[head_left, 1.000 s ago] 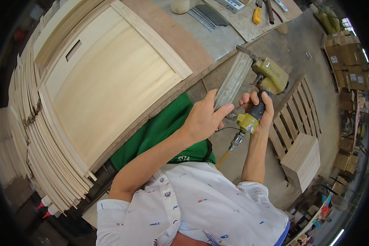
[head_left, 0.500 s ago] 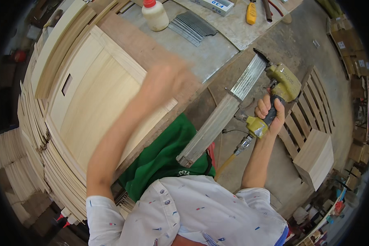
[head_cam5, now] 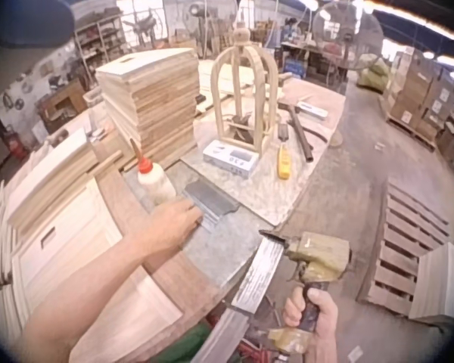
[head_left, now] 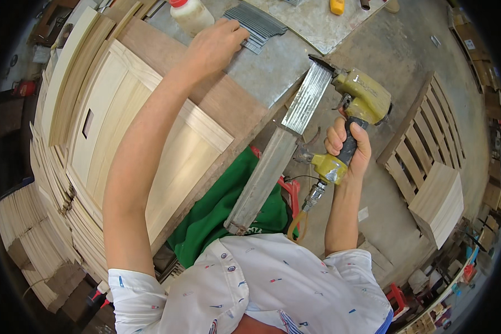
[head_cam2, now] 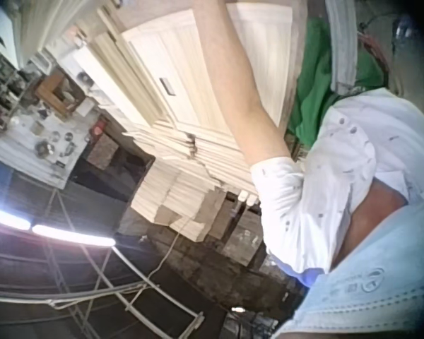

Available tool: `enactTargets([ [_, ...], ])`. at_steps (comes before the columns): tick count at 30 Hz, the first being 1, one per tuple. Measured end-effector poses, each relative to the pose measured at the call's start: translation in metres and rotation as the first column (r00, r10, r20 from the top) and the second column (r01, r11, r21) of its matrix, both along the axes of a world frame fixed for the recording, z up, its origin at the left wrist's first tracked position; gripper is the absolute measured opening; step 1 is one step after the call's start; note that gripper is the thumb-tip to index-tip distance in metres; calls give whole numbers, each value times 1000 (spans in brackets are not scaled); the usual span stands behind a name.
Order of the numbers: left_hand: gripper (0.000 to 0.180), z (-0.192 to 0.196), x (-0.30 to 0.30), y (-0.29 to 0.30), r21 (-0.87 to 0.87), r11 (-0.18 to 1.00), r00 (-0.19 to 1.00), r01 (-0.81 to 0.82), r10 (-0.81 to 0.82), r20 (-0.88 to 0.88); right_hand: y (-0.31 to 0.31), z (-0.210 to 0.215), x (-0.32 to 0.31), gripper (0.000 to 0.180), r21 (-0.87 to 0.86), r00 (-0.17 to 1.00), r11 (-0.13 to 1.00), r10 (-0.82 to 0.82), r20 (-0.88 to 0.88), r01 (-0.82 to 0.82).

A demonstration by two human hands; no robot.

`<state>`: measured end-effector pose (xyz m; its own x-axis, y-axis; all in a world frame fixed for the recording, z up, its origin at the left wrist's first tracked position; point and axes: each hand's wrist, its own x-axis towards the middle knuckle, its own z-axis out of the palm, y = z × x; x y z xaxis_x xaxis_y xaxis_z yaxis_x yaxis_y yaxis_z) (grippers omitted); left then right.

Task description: Apply glue to wooden slats and use a pneumatic nail gun to secure them into a panel structure.

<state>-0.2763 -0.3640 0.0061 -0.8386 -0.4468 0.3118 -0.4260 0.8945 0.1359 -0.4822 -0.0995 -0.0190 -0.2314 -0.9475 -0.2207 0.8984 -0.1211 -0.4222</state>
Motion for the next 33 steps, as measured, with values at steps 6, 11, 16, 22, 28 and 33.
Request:
enactTargets([
  [6, 14, 5, 4, 5, 27, 1000, 999, -9, 8, 51, 1, 6, 5, 40, 33, 1000, 999, 23, 3, -23],
  [11, 11, -2, -2, 3, -128, 983, 987, 135, -144, -64, 1, 5, 4, 40, 7, 998, 998, 56, -11, -56],
  [16, 12, 13, -10, 1, -14, 990, 981, 144, -141, 132, 3, 6, 6, 40, 16, 998, 998, 65, -17, -64],
  [22, 9, -14, -15, -23, -75, 975, 975, 207, -200, 97, 6, 9, 4, 41, -2, 996, 997, 76, -38, -76],
  [28, 10, -5, -9, -20, 35, 985, 985, 170, -170, -10, 4, 17, 10, 41, -24, 995, 997, 68, -67, -70],
  [33, 20, 31, -17, 0, 347, 932, 952, 109, 2, -305, 3, 30, 22, 39, -23, 987, 997, 74, -145, -78],
])
